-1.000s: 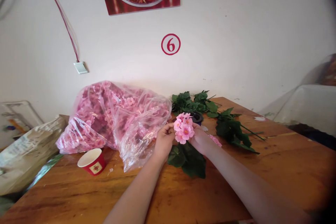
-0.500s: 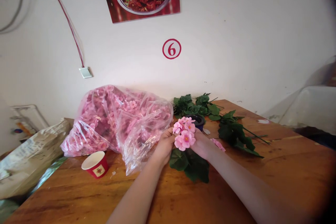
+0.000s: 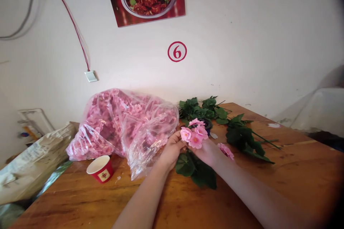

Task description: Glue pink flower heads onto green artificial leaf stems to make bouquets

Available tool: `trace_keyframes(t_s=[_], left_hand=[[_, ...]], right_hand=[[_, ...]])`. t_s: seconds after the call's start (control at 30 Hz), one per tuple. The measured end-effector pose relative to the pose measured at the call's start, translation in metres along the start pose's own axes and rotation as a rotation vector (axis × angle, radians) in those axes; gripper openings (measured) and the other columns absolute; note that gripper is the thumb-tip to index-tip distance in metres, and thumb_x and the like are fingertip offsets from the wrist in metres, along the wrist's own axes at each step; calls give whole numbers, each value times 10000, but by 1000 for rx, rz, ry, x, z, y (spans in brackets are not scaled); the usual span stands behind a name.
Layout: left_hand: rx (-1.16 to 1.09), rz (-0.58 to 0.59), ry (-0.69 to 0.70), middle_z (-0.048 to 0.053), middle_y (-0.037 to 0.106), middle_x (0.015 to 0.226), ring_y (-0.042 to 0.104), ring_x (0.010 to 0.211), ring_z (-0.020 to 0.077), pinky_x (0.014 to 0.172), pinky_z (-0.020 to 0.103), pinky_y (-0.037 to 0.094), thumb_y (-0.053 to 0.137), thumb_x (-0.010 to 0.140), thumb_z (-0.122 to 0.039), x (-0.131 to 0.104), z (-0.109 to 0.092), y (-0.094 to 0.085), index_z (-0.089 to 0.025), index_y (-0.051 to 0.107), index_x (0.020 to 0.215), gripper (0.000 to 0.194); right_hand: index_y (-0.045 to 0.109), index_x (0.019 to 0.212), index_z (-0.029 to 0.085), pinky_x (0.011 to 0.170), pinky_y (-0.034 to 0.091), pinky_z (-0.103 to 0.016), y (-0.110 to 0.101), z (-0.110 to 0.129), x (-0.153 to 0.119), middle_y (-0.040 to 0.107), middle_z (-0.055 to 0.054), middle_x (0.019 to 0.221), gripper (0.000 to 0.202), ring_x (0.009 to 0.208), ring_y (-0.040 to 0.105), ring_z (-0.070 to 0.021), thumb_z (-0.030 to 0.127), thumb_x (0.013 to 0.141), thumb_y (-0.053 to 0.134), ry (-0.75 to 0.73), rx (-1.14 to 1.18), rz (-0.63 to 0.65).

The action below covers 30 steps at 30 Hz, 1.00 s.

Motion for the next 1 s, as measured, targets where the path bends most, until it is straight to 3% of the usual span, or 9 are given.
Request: trace_keyframes(t_s=[0.1,0.23,0.33,0.43,0.6,0.7,0.8,0.87,1.0], left_hand=[[-50,-15,41,-33,508,680,387,535,43,516,166,306,713,735,-273,1,-3,0,-164,605,897,223],[-77,-49,60,-31,482,637,398,550,59,513,171,294,674,794,-371,2,-1,0,-159,556,815,243],[-66,-73,85,-33,500,657,419,563,67,525,175,309,653,815,-400,1,2,3,-177,558,903,258],[-31,-77,138,-17,568,776,492,649,81,607,184,380,635,834,-390,-1,2,7,-204,549,1032,285],[195,-94,203,27,631,979,579,917,156,845,260,441,648,820,-316,-3,2,4,-194,572,1067,286],[349,-50,280,62,583,1224,524,1150,220,1017,345,381,653,797,-240,-7,2,6,-212,513,1238,463],[551,-18,446,91,456,1394,388,1317,261,1135,417,249,658,773,-188,-13,-2,12,-220,430,1349,621],[616,-33,518,102,431,1415,358,1342,263,1152,425,219,637,793,-182,-17,-4,14,-215,431,1354,599],[527,-75,514,105,539,1307,487,1222,257,1078,410,341,631,814,-223,-16,-5,9,-201,517,1271,472]], right_hand=[[645,851,245,720,513,-312,-1,-8,-1,672,-7,859,126,787,610,-178,314,758,694,75,172,-3],[659,900,266,716,521,-299,-2,-10,-2,679,1,885,159,758,601,-163,370,782,683,88,271,-15],[657,923,278,742,529,-321,-1,-10,-2,688,-2,920,164,820,618,-180,390,803,661,79,267,-20],[643,901,282,740,532,-329,1,-7,-4,691,1,943,155,880,628,-194,380,787,681,52,239,-56],[644,850,253,769,530,-335,8,-2,-8,697,-8,901,201,899,635,-211,372,718,738,48,204,-92],[657,885,243,805,516,-342,12,-1,-11,708,-17,886,240,894,643,-218,374,706,750,65,173,-91],[661,985,244,843,496,-351,14,-1,-12,716,-25,938,298,886,649,-216,363,723,739,49,143,-109],[653,1045,256,859,485,-358,14,0,-14,717,-23,975,342,889,649,-215,359,729,734,24,119,-136],[633,1117,283,863,477,-368,14,2,-17,719,-17,1002,432,925,640,-225,369,710,748,7,75,-171]])
Point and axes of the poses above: each hand's wrist, its own x-axis towards the middle knuckle, its own y-axis out of the palm, z = x × y, the point moved 7 cm from there along x, towards the middle knuckle
